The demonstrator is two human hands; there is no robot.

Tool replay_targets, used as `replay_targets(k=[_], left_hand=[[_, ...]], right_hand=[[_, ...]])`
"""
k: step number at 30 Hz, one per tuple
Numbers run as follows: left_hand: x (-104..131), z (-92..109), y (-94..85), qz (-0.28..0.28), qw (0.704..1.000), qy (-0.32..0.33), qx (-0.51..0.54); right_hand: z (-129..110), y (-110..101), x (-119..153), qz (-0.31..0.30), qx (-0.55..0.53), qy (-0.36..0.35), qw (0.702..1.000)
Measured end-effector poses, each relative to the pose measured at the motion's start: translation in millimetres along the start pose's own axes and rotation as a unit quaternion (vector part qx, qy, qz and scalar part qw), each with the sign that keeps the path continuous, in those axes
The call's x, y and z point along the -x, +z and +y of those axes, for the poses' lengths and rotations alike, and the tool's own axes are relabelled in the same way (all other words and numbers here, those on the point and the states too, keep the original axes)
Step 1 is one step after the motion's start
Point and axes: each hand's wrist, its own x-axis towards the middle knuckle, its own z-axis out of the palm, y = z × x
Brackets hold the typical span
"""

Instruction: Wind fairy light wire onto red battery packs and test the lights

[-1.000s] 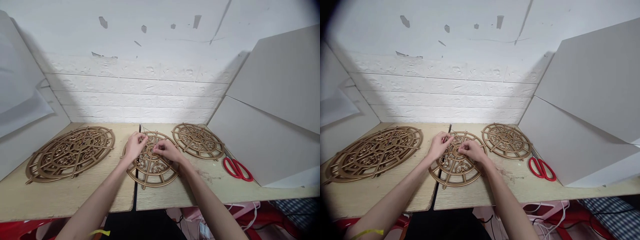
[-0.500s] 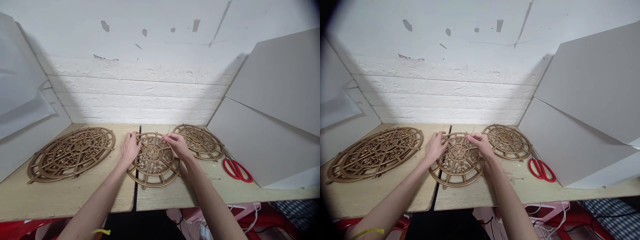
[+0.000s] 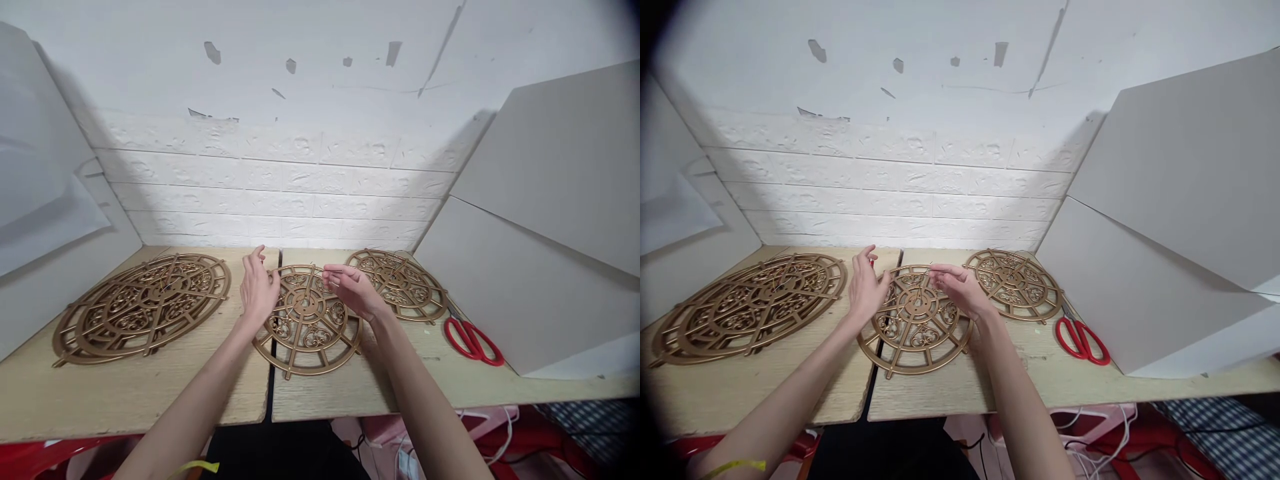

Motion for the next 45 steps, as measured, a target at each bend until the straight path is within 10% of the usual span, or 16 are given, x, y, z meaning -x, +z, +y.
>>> replay_targets(k=[22,35,45], left_hand=[[3,4,3.9,-0.043,0.937,0.036,0.344],[13,5,7.7,-0.198,0.938,0.276,0.070],[13,-2,12.5,-0.229,0.930,0.288,-0.015]], right_hand=[[11,-3,-9,0.219,0.185,-0.135,0.949],[9,1,-9,0.196,0.096,-0.142,0.966],[9,1,-9,0.200,0.090,-0.139,0.966]])
